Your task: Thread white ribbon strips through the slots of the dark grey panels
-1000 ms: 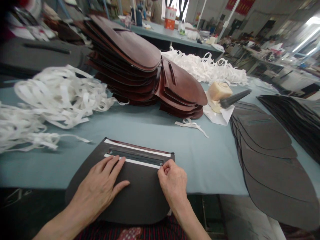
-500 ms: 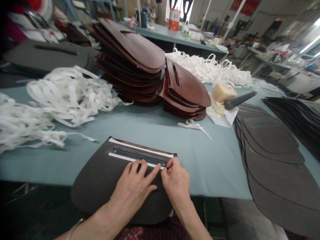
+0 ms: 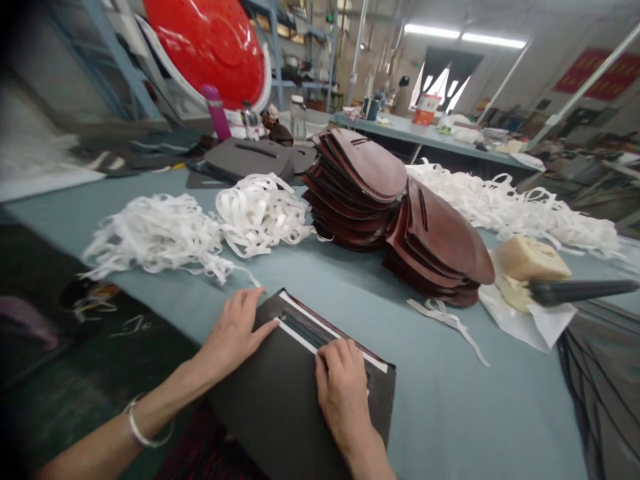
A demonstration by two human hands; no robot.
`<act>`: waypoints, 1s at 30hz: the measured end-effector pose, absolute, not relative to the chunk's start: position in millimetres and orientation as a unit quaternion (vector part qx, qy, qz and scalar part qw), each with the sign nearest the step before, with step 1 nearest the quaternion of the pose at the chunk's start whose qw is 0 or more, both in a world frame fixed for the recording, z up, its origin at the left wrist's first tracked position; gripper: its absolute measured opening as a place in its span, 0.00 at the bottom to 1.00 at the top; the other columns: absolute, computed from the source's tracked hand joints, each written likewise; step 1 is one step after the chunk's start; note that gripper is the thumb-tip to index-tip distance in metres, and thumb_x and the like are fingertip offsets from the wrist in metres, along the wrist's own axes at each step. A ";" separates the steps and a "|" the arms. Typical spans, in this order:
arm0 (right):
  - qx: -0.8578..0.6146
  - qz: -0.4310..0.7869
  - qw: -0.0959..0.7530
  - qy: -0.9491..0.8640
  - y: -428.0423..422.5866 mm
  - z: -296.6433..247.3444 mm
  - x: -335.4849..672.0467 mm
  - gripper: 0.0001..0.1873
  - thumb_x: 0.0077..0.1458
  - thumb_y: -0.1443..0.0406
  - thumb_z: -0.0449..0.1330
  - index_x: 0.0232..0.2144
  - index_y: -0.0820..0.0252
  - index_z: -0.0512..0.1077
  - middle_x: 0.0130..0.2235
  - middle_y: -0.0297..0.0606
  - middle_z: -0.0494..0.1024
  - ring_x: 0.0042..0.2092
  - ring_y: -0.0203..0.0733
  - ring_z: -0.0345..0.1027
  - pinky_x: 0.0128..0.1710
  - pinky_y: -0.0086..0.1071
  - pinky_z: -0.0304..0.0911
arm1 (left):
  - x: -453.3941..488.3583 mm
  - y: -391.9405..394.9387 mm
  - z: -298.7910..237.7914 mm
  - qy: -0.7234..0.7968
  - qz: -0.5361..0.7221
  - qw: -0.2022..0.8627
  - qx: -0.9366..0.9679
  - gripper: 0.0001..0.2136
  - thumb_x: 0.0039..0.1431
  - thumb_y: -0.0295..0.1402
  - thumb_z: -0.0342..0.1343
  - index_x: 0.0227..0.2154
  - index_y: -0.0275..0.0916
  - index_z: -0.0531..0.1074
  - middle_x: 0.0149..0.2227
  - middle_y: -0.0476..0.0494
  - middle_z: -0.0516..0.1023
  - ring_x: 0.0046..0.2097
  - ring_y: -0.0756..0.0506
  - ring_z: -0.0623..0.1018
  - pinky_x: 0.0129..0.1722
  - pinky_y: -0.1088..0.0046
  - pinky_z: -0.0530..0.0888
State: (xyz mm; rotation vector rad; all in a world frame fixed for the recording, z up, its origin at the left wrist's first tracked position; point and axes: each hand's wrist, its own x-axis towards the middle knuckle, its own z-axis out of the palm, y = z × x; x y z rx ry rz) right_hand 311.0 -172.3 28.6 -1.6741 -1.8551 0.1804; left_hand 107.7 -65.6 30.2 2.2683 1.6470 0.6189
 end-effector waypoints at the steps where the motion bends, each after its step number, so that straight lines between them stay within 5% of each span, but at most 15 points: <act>1: -0.623 0.064 0.314 -0.713 -169.4 26.2 309.7 0.08 0.60 0.68 0.50 0.31 0.58 0.67 0.33 0.37 0.70 0.37 0.40 0.64 0.40 0.35 0.60 | 101.9 -62.1 30.6 0.558 0.213 0.182 0.781 0.26 0.57 0.36 0.54 0.57 0.35 0.57 0.52 0.33 0.69 0.52 0.37 0.71 0.48 0.57 0.70; 7: -0.631 0.044 0.327 -0.702 -172.8 16.3 323.0 0.07 0.62 0.66 0.51 0.42 0.58 0.67 0.39 0.39 0.72 0.42 0.42 0.65 0.45 0.39 0.61 | 97.7 -42.2 78.3 0.486 0.264 0.357 0.753 0.21 0.56 0.34 0.53 0.53 0.44 0.60 0.35 0.50 0.77 0.36 0.45 0.77 0.38 0.68 0.71; 14: -0.662 -0.006 0.283 -0.694 -179.0 1.5 338.0 0.09 0.63 0.62 0.50 0.32 0.55 0.68 0.31 0.36 0.72 0.34 0.42 0.67 0.35 0.34 0.60 | 91.4 -16.0 63.1 0.458 0.268 0.191 0.826 0.15 0.57 0.32 0.54 0.47 0.40 0.64 0.43 0.43 0.72 0.48 0.42 0.71 0.48 0.61 0.66; 20: -0.674 -0.055 0.263 -0.688 -147.6 5.8 308.0 0.11 0.63 0.61 0.49 0.31 0.56 0.69 0.30 0.38 0.72 0.33 0.43 0.67 0.35 0.34 0.59 | 95.6 -43.3 19.4 0.443 0.290 0.180 0.829 0.08 0.58 0.32 0.53 0.41 0.39 0.65 0.42 0.44 0.70 0.45 0.43 0.69 0.47 0.62 0.67; 30: -0.618 -0.054 0.266 -0.738 -77.8 11.3 249.7 0.17 0.54 0.76 0.46 0.36 0.61 0.73 0.34 0.42 0.72 0.37 0.44 0.65 0.37 0.36 0.61 | 94.0 -43.2 27.4 0.386 0.275 0.151 0.868 0.17 0.60 0.25 0.48 0.52 0.42 0.62 0.52 0.41 0.69 0.54 0.44 0.67 0.52 0.61 0.65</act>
